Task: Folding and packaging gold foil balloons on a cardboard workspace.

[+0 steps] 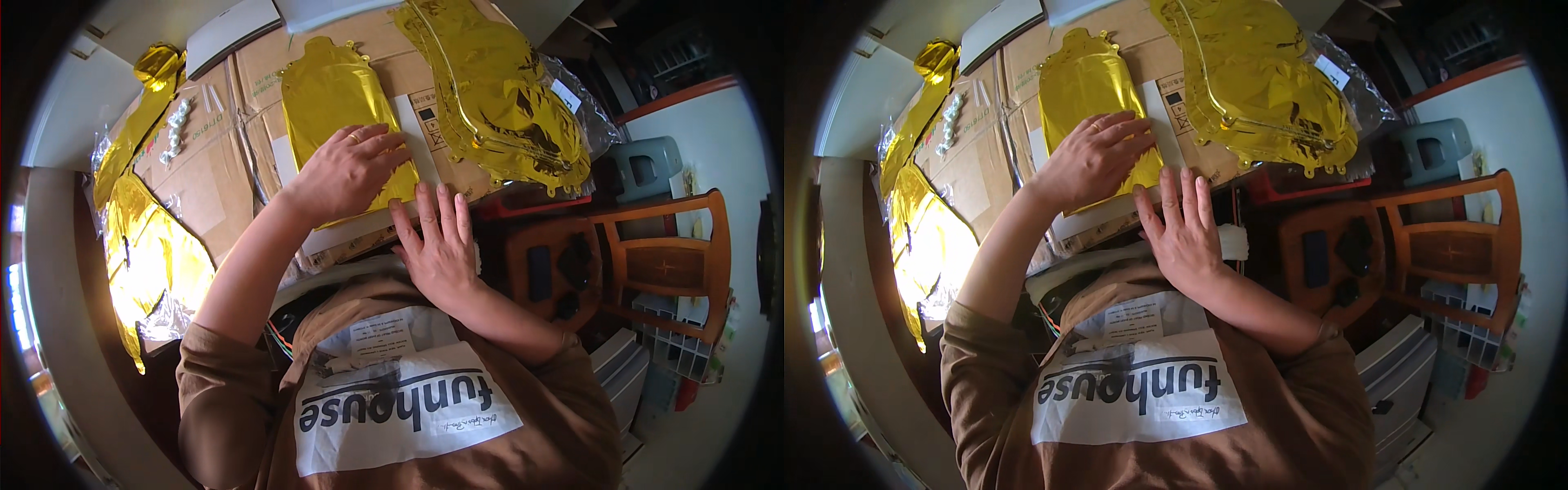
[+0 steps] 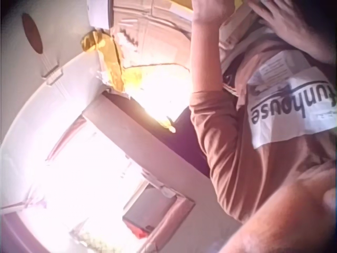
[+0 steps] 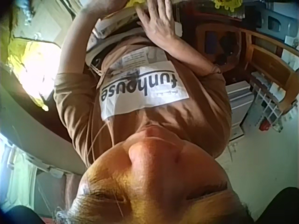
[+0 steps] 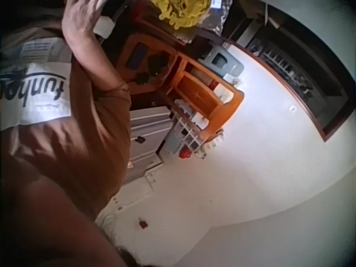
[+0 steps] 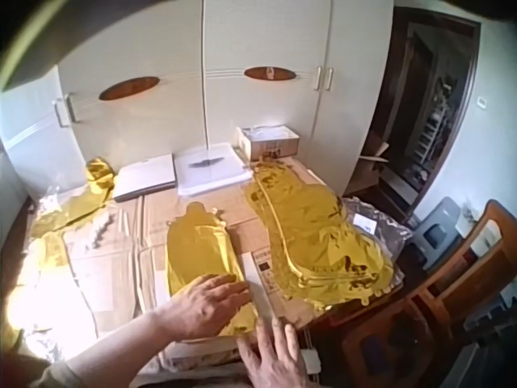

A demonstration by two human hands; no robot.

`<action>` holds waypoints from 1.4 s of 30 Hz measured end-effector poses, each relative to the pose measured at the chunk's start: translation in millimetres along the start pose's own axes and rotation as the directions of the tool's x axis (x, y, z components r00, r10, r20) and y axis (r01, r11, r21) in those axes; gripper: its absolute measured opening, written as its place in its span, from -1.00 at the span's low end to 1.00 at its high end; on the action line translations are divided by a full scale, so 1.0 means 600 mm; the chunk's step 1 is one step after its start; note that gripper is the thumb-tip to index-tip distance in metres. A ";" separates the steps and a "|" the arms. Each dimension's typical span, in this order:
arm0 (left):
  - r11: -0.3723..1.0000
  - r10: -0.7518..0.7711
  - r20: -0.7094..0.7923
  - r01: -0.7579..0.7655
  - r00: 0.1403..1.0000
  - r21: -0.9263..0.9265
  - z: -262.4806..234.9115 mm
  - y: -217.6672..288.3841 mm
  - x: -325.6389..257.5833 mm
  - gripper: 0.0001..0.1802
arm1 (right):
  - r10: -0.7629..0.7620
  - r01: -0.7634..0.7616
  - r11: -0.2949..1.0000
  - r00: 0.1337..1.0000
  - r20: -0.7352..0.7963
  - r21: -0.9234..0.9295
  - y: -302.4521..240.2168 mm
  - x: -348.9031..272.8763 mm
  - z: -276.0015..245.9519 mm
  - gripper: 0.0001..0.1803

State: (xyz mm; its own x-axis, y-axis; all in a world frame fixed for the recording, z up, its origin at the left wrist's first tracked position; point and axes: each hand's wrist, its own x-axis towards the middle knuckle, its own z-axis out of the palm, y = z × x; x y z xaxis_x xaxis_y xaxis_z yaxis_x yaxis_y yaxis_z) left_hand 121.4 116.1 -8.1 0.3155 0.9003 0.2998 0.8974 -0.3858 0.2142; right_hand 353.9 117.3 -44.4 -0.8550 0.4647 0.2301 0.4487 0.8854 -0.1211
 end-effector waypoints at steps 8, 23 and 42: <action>1.000 -0.019 -0.040 0.020 0.999 0.024 0.005 -0.093 0.023 -0.55 | -0.055 0.054 0.998 0.998 -0.019 -0.030 0.005 0.000 -0.003 -0.29; 0.865 -0.465 -0.212 0.492 0.860 0.100 0.032 0.069 -0.079 -0.20 | -0.071 0.074 0.991 0.997 -0.035 0.112 0.019 0.037 -0.063 -0.46; 0.877 -0.420 -0.185 0.450 0.888 0.168 0.045 0.057 -0.085 -0.17 | -0.055 0.053 0.994 0.998 0.016 0.100 0.077 0.156 0.035 -0.11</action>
State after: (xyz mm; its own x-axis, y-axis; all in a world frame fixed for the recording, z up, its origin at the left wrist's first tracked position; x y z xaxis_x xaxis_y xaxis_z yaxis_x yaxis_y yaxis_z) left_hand 144.3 62.3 -41.2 -0.1540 0.9248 0.3480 0.9809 0.1006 0.1665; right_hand 288.9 201.7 -48.5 -0.8823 0.4154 0.2213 0.3745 0.9044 -0.2045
